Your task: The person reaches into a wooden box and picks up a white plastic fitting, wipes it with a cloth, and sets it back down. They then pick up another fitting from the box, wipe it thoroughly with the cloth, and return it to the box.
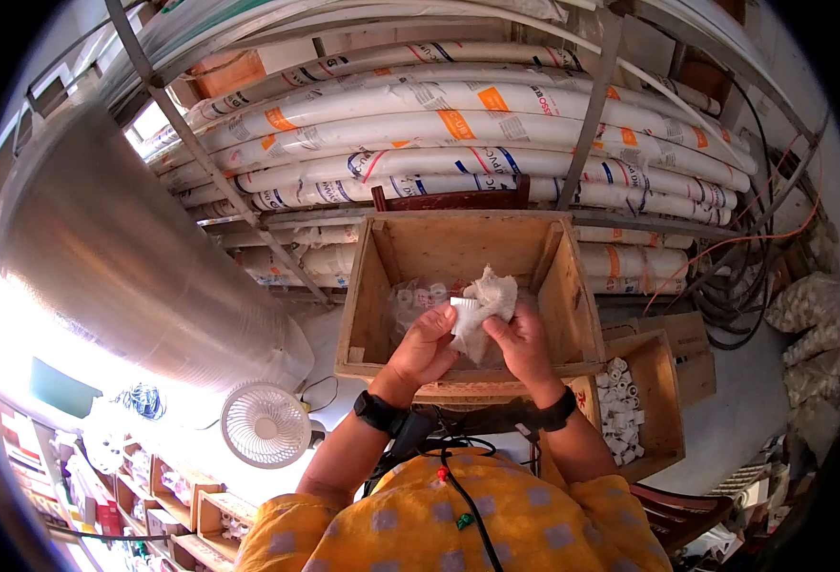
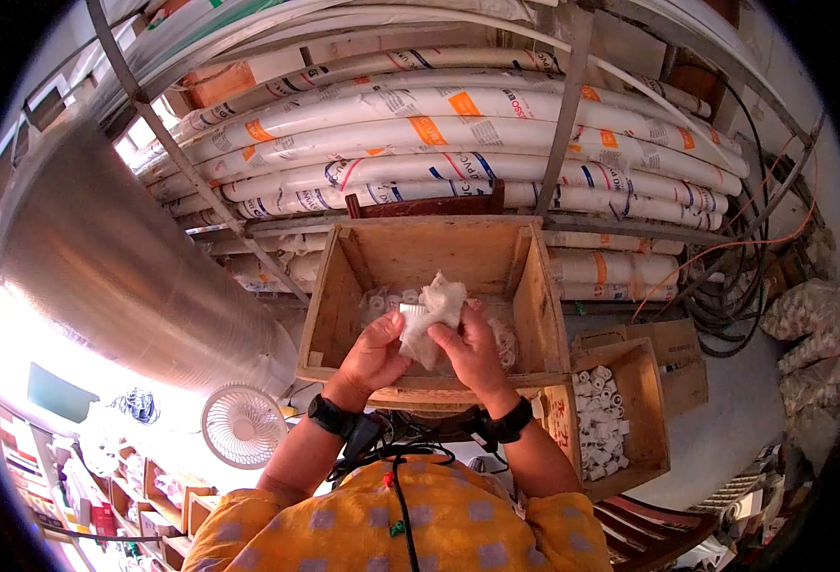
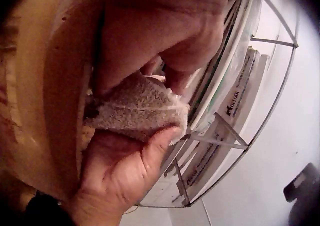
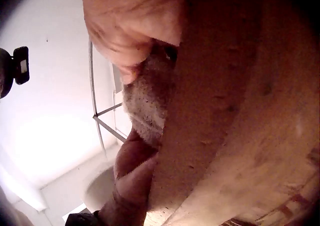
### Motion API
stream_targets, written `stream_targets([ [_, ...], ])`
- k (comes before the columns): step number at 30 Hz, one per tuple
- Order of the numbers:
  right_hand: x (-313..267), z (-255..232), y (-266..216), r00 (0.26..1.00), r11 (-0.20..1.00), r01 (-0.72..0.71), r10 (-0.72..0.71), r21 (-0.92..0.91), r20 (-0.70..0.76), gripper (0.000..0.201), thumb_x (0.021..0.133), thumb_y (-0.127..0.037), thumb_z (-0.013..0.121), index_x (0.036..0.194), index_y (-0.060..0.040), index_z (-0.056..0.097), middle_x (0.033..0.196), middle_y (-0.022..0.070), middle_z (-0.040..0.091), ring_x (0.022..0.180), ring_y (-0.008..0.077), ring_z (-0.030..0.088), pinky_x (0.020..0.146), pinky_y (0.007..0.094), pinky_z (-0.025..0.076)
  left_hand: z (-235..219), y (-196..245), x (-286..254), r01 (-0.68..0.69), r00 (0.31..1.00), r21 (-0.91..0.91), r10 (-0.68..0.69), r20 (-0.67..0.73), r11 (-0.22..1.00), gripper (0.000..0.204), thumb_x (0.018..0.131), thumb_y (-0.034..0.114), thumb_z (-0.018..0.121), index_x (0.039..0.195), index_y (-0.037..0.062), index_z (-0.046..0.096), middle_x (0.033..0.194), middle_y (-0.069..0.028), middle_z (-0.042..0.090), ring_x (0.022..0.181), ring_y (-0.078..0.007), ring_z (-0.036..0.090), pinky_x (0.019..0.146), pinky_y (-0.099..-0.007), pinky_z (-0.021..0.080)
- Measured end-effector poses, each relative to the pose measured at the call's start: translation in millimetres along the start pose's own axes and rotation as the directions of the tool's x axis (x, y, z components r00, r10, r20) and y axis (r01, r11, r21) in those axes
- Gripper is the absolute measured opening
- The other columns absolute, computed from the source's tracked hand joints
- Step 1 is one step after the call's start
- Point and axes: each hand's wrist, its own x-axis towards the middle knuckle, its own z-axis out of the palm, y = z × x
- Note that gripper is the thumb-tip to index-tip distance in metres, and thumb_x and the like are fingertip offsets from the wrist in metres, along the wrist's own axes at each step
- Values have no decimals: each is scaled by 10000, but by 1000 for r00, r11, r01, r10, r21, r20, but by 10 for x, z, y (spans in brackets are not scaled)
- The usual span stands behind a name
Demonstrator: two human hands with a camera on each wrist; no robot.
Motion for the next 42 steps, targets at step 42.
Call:
stream_targets([
  [42, 20, 14, -7, 1000, 993, 24, -26, -111, -11, 368, 902, -308, 577, 1123, -16, 540, 988, 60, 609, 926, 159, 558, 814, 306, 442, 1, 3, 15, 73, 993, 124, -83, 80, 990, 465, 857, 258, 636, 1215, 2, 484, 1135, -60, 574, 1058, -148, 526, 926, -292, 401],
])
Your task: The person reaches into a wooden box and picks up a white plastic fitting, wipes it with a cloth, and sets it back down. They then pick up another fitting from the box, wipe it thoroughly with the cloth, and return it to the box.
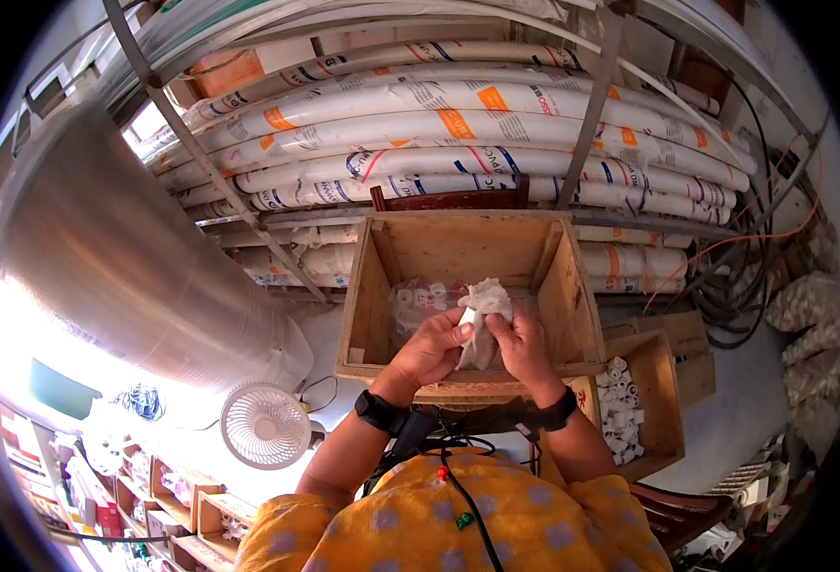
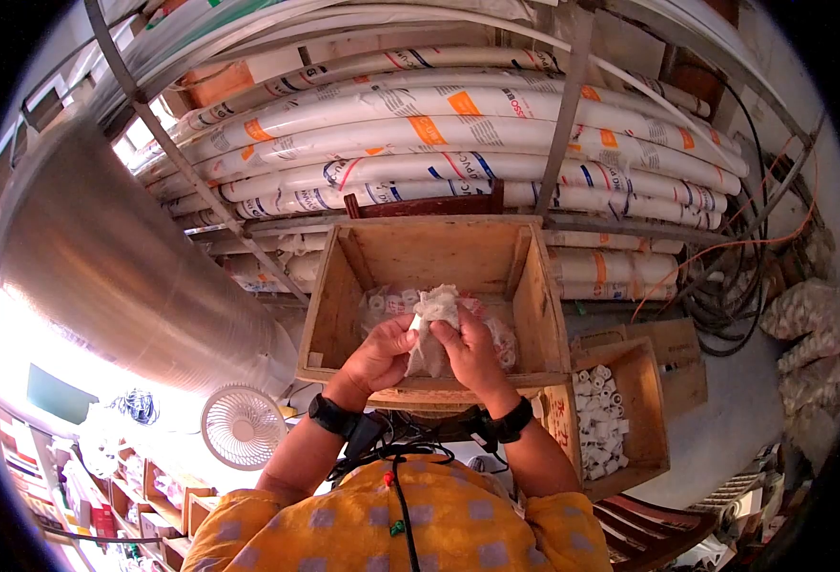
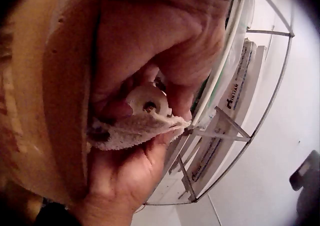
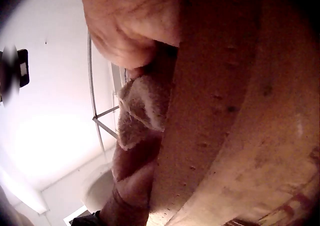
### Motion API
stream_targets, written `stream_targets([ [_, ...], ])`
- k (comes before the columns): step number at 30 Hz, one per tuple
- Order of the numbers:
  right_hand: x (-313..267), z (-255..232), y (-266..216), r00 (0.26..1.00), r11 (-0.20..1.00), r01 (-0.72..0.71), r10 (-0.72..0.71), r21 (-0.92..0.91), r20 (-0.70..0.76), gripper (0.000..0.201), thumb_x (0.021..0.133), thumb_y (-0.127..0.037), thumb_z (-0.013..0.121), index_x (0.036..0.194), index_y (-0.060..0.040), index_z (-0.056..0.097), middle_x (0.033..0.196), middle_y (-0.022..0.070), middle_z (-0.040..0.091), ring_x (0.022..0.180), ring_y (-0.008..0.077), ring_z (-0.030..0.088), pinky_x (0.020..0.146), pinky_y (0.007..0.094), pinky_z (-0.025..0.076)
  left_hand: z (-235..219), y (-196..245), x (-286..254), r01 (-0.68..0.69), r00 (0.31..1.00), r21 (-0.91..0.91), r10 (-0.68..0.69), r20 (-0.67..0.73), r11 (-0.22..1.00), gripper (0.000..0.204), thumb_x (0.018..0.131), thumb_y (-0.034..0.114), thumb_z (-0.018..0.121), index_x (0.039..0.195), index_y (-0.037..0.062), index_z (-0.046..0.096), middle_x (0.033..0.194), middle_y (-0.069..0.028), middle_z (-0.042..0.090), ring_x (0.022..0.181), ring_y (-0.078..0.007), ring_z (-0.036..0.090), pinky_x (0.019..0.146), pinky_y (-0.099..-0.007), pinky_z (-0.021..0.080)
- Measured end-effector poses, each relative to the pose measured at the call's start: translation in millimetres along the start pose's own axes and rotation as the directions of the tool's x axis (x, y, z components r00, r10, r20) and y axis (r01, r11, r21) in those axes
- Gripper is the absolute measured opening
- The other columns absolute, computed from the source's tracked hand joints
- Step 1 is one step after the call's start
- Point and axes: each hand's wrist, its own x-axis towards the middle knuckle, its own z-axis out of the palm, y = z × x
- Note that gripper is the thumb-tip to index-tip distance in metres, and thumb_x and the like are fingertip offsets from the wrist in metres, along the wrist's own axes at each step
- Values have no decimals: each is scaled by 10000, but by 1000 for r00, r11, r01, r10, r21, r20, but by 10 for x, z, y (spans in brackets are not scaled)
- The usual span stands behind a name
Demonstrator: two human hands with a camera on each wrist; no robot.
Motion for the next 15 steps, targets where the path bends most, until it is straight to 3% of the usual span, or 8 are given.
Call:
stream_targets([
  [2, -7, -1, 0, 1000, 1000, -4, 4, 30, -15, 373, 899, -321, 579, 1109, -15, 548, 981, 62, 611, 923, 161, 560, 812, 305, 443, 16, 3, 6, 26, 999, -25, -24, 46, 999, 507, 837, 262, 660, 1229, 0, 474, 1140, -65, 573, 1065, -151, 526, 925, -297, 405],
  [5, -13, -12, -21, 999, 999, -29, 28, 43, 28, 397, 874, -334, 613, 1101, -14, 551, 981, 66, 609, 927, 162, 559, 813, 302, 443, -3, -9, 5, -43, 999, -8, 43, -3, 999, 497, 851, 259, 644, 1237, -1, 470, 1143, -67, 572, 1065, -153, 530, 919, -304, 413],
  [7, -10, -29, -56, 994, 998, -56, 55, 8, 95, 421, 852, -336, 641, 1107, -14, 546, 987, 68, 606, 932, 163, 558, 814, 300, 443, 50, 39, -13, -4, 1000, -137, 7, 20, 991, 484, 863, 253, 628, 1241, -3, 468, 1146, -63, 569, 1066, -148, 527, 928, -297, 405],
  [8, 1, -11, -109, 995, 999, 8, -5, -34, 98, 432, 845, -330, 651, 1118, -15, 539, 993, 69, 604, 934, 163, 558, 814, 299, 443, 68, 57, -25, 15, 999, -201, -9, 32, 979, 477, 869, 251, 620, 1243, -3, 467, 1147, -61, 568, 1066, -146, 526, 932, -294, 401],
  [10, 29, 50, -219, 986, 984, 138, -125, -115, 114, 458, 829, -320, 672, 1138, -16, 525, 1006, 70, 601, 937, 164, 558, 814, 298, 443, 8, 36, -27, -1, 999, -157, 8, 38, 988, 456, 880, 249, 603, 1236, -4, 471, 1148, -59, 566, 1065, -145, 527, 934, -292, 400],
  [15, 16, 39, -79, 995, 1000, 3, -3, 7, 98, 452, 845, -291, 657, 1171, -19, 501, 1026, 78, 599, 936, 168, 562, 821, 304, 443, -69, -37, -24, -41, 996, -66, 35, -82, 997, 424, 885, 251, 597, 1208, -3, 493, 1147, -58, 569, 1063, -143, 527, 930, -285, 398],
])
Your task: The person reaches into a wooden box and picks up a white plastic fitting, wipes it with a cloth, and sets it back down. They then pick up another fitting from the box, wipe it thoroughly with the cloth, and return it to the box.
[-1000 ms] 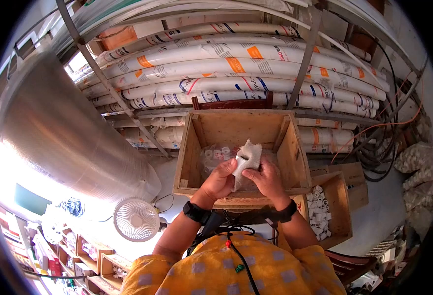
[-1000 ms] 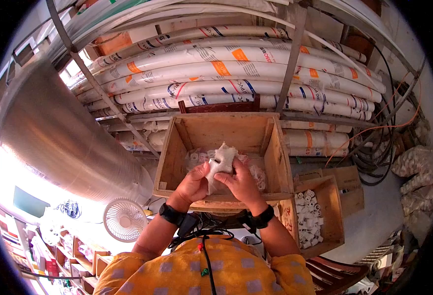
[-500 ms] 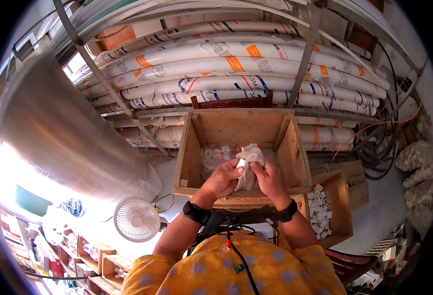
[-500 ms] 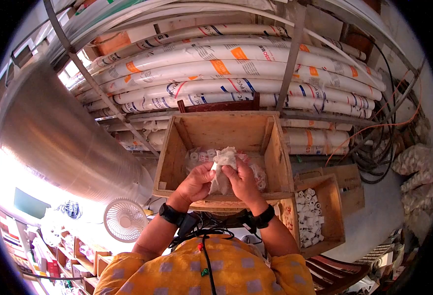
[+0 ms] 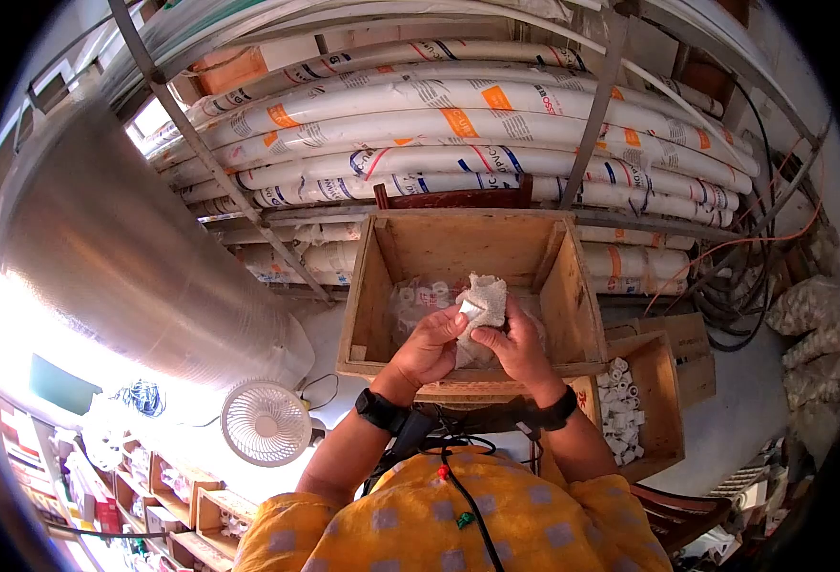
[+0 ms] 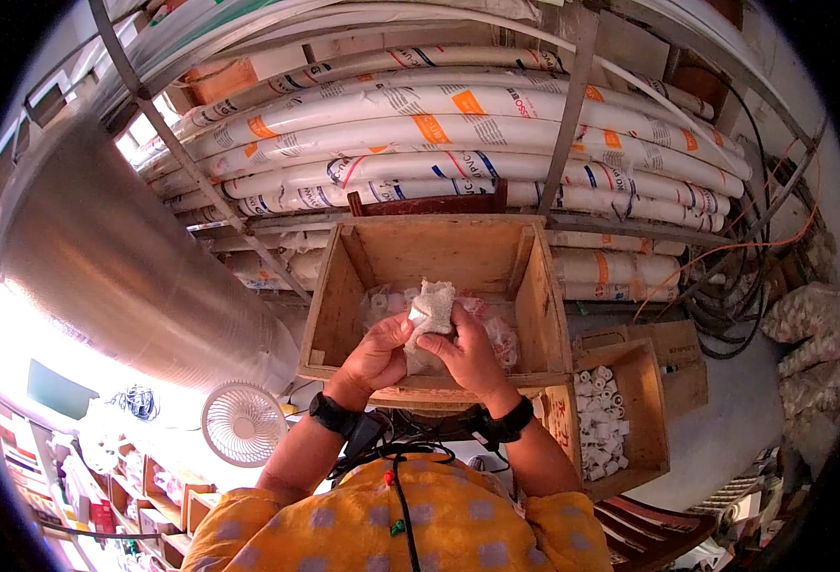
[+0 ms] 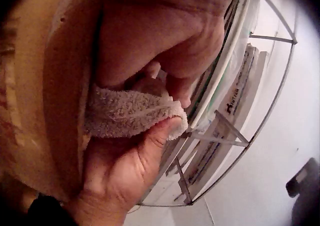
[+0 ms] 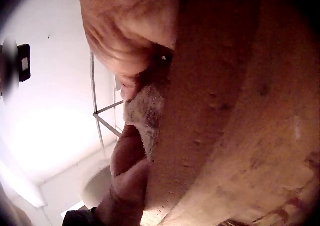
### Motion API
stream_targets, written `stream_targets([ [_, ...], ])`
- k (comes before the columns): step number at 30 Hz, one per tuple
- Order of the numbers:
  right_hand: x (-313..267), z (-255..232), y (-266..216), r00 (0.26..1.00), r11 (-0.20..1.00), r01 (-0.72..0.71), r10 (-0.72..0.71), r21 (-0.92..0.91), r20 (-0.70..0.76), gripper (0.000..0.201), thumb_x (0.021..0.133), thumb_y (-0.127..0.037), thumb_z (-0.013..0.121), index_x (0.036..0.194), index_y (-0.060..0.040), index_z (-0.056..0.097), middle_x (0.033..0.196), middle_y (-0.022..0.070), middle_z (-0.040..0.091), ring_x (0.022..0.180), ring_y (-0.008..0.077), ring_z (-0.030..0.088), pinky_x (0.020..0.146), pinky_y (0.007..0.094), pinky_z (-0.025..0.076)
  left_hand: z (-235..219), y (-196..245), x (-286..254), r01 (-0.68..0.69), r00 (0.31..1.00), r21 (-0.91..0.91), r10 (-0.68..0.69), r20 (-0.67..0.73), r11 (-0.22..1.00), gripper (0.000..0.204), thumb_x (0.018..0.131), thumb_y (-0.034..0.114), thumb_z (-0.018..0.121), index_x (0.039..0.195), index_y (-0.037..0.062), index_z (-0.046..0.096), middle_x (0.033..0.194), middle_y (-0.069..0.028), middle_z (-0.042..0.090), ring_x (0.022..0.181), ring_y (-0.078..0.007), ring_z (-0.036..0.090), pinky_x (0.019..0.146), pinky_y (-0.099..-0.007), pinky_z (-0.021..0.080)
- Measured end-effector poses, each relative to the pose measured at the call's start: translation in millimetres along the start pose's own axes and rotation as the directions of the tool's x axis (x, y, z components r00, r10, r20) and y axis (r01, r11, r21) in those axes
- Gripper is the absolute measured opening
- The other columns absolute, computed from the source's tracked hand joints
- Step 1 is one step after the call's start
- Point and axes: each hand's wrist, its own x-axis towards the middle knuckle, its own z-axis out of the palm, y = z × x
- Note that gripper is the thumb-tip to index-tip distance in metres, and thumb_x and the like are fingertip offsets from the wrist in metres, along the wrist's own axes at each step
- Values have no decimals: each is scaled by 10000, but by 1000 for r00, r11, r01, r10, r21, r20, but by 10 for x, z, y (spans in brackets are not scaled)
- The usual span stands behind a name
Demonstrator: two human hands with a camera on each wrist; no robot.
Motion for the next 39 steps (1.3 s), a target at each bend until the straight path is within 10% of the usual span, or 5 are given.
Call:
stream_targets([
  [39, -31, -33, 102, 991, 999, 38, -35, 23, -132, 278, 895, -240, 584, 1049, -10, 559, 958, 113, 623, 886, 194, 587, 777, 326, 450, 41, -28, 22, 38, 998, 103, -43, 51, 994, 405, 924, 263, 528, 1243, 19, 479, 1190, -52, 557, 1080, -147, 519, 952, -289, 380],
])
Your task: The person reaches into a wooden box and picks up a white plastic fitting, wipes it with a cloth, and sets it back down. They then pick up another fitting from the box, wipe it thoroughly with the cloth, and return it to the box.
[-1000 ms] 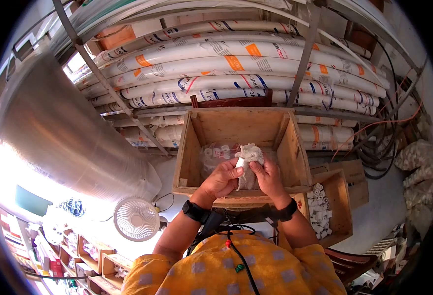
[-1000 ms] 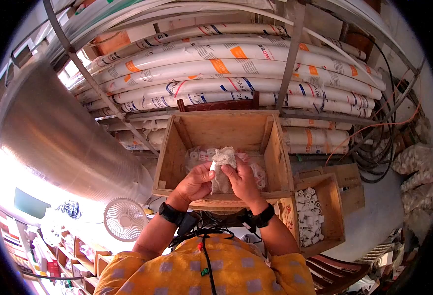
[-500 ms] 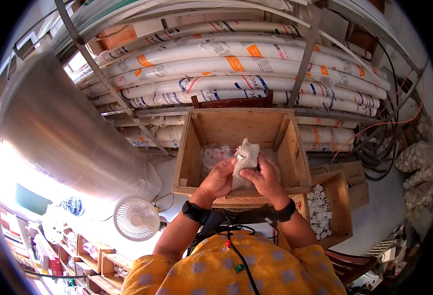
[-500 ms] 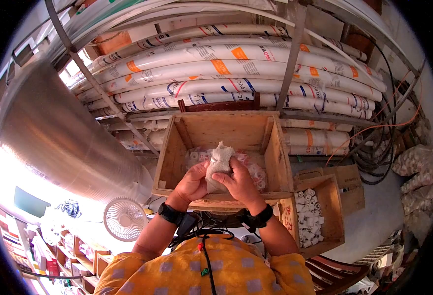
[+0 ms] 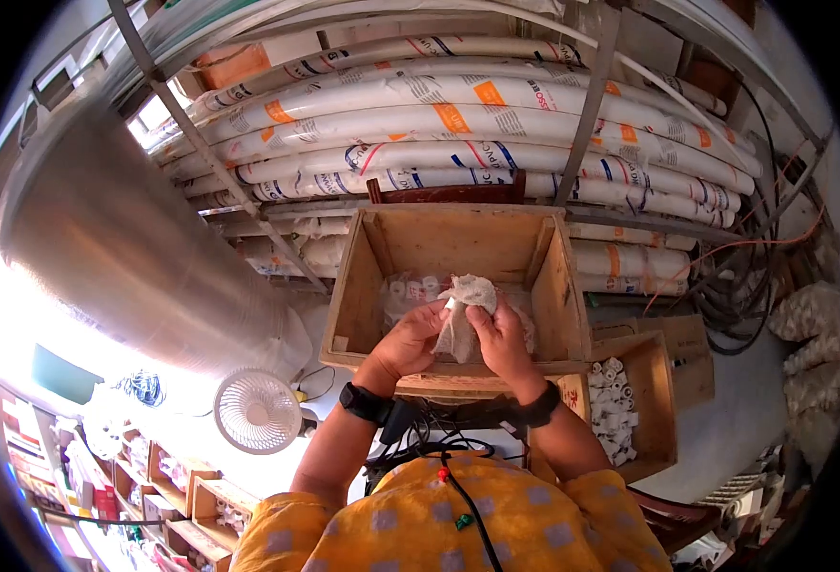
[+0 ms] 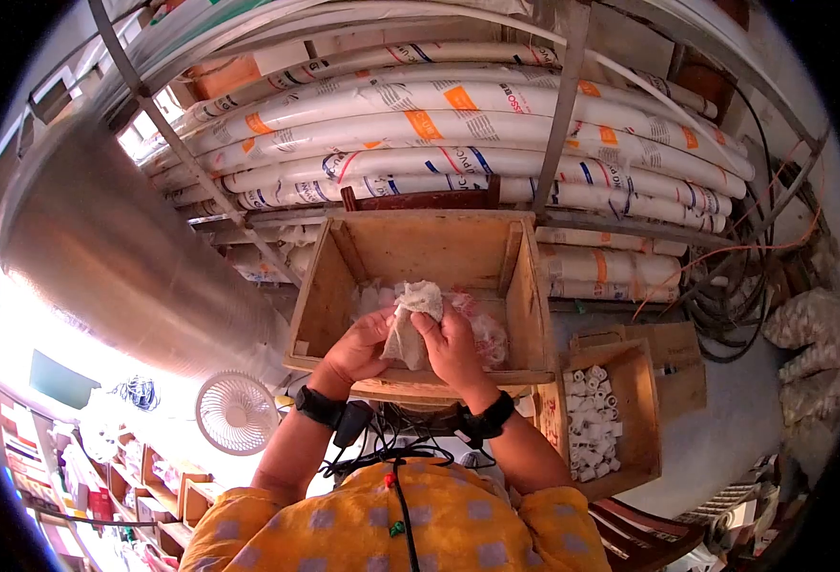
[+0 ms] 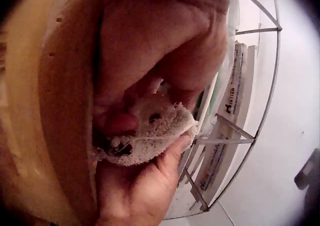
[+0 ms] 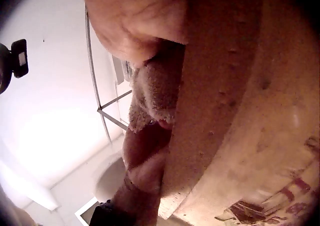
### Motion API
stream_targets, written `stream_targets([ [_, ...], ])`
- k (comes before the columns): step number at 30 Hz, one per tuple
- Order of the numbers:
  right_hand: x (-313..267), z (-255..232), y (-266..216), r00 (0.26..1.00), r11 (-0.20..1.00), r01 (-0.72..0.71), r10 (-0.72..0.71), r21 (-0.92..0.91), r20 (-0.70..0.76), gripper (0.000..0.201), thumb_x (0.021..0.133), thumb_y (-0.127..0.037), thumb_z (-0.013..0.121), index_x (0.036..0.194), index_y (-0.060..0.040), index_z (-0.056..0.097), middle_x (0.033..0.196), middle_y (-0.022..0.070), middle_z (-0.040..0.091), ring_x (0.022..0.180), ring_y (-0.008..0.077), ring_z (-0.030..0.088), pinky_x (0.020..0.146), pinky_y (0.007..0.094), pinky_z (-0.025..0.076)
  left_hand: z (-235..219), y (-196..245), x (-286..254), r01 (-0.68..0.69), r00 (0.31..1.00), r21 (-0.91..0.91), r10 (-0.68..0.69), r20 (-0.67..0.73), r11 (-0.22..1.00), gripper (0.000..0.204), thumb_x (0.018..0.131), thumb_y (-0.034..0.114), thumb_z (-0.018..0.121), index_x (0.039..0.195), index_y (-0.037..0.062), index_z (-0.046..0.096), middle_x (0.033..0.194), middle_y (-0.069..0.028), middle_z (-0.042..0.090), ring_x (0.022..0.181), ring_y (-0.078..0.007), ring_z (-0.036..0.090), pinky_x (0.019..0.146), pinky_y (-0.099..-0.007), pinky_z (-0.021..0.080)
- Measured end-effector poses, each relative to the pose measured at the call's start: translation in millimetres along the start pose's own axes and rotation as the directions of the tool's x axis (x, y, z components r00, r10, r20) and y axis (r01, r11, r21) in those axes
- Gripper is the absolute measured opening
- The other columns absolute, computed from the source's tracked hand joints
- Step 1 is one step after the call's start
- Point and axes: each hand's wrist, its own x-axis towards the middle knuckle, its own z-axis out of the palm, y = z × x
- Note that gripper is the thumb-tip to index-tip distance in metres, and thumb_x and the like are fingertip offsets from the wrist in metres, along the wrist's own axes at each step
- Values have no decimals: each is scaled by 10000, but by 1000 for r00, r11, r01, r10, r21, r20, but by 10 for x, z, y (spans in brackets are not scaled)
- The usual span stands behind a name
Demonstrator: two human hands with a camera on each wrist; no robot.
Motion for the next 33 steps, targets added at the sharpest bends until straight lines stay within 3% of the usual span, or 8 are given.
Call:
stream_targets([
  [8, 33, 9, -106, 994, 1000, 20, -17, -23, 108, 303, 845, -209, 654, 1054, -15, 548, 969, 96, 617, 897, 194, 580, 801, 327, 451, 50, -9, -12, -46, 994, -110, 34, -105, 993, 424, 940, 349, 463, 1196, 13, 503, 1156, -102, 574, 1042, -221, 569, 910, -358, 453],
  [11, 54, 4, -109, 991, 998, -17, 8, 66, 131, 290, 865, -203, 627, 1067, -12, 544, 992, 106, 614, 914, 204, 578, 812, 327, 448, -39, -54, -8, -38, 995, -100, 29, -91, 994, 427, 927, 339, 497, 1197, 9, 501, 1164, -99, 568, 1054, -211, 561, 914, -350, 446],
  [14, 42, -22, -66, 993, 997, 69, -65, -41, 100, 277, 896, -206, 584, 1084, -7, 541, 999, 105, 611, 928, 207, 574, 822, 323, 444, 97, 4, -14, -64, 998, -20, 64, 20, 998, 419, 923, 290, 526, 1229, 7, 479, 1165, -78, 566, 1058, -163, 541, 926, -322, 426],
  [17, 35, -39, -105, 991, 995, 82, -77, -50, 106, 267, 920, -203, 546, 1097, -3, 538, 1000, 101, 611, 934, 204, 570, 826, 319, 440, 83, -20, 10, -92, 993, 70, 96, -61, 993, 417, 909, 262, 555, 1222, -4, 484, 1150, -63, 577, 1047, -149, 543, 906, -311, 432],
  [23, 8, -7, -12, 995, 998, -19, 14, 54, 97, 286, 891, -214, 591, 1087, -10, 545, 988, 94, 612, 916, 192, 568, 820, 319, 440, -35, -40, 21, -76, 996, 30, 77, -39, 997, 399, 903, 266, 566, 1188, -8, 513, 1128, -55, 589, 1025, -136, 549, 874, -299, 446],
  [26, 8, 19, -190, 990, 992, 50, -34, -119, 139, 287, 856, -185, 627, 1072, -15, 547, 978, 85, 612, 906, 191, 569, 812, 316, 441, -112, -71, 35, -122, 992, -39, 123, 27, 992, 388, 904, 268, 565, 1170, -12, 525, 1117, -56, 596, 1026, -136, 552, 855, -296, 455],
  [30, 20, 24, -167, 990, 999, -21, 27, -41, 135, 276, 831, -145, 645, 1055, -16, 548, 965, 85, 611, 888, 201, 575, 792, 316, 439, -23, -41, 10, -154, 987, 21, 155, -42, 988, 406, 880, 236, 602, 1192, -10, 520, 1144, -70, 593, 1052, -154, 544, 934, -288, 391],
  [33, 47, 12, -10, 993, 998, 29, -23, -49, 120, 263, 868, -181, 607, 1062, -10, 561, 958, 87, 613, 873, 189, 574, 781, 313, 438, -67, -64, 58, -145, 989, 22, 146, -27, 989, 396, 873, 200, 604, 1201, -4, 518, 1153, -44, 586, 1053, -143, 534, 927, -270, 377],
])
